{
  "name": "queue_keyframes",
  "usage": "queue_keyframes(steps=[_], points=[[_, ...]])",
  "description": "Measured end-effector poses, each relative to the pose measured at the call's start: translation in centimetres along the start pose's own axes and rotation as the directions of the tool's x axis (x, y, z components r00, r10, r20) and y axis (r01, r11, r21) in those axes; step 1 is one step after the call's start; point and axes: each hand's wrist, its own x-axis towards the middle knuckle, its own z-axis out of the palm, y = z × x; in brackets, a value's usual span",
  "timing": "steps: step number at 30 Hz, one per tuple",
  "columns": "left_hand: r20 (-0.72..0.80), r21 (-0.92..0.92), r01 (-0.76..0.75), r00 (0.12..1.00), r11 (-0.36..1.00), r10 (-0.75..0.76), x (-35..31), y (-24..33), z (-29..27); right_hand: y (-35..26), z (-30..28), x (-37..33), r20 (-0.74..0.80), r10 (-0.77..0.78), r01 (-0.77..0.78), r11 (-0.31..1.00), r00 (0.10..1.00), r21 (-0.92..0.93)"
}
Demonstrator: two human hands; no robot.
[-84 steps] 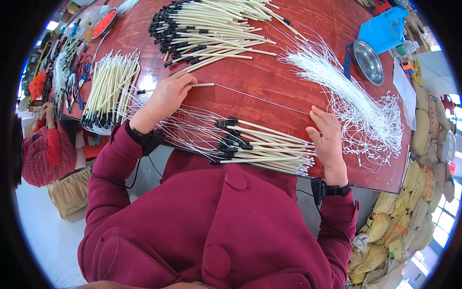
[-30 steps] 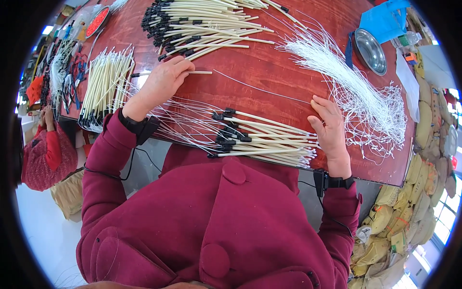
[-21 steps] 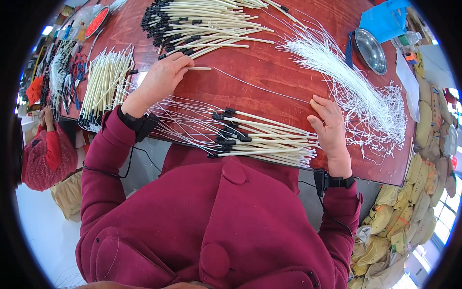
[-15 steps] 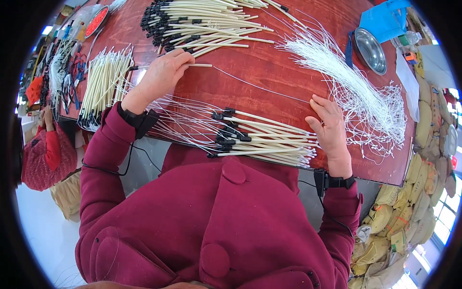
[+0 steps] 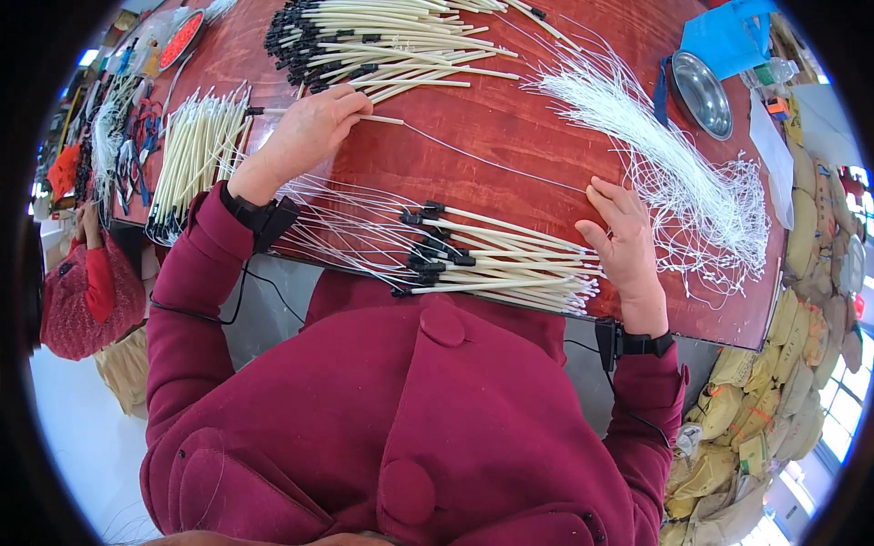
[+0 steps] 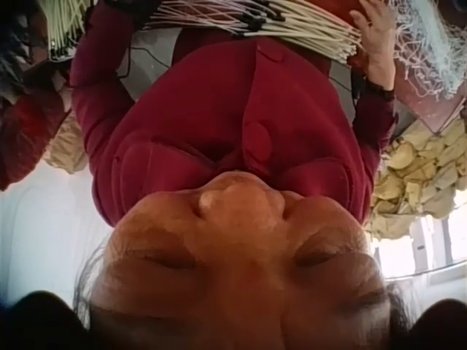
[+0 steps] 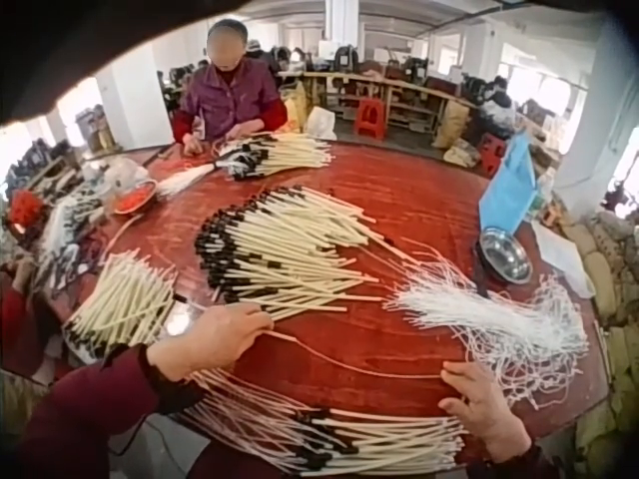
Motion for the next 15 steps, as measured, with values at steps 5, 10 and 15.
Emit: queue_keyframes(steps=[5, 10, 15], points=[[0.007, -0.007, -0.011, 1.000, 1.000, 0.011, 0.4, 0.1, -0.2, -0.2, -0.1, 0.0, 0.009, 0.015, -0.015, 1.000, 1.000, 0.010], [0.009, -0.017, -0.063, 0.998, 0.998, 0.063, 0.2, 0.0, -0.2, 0.0, 0.1, 0.0, 0.005, 0.020, -0.020, 1.000, 1.000, 0.012], [0.050, -0.035, -0.040, 0.998, 0.999, 0.042, -1.0, 1.8, -0.2, -0.1, 0.2, -0.1, 0.005, 0.027, -0.027, 0.999, 1.000, 0.018]])
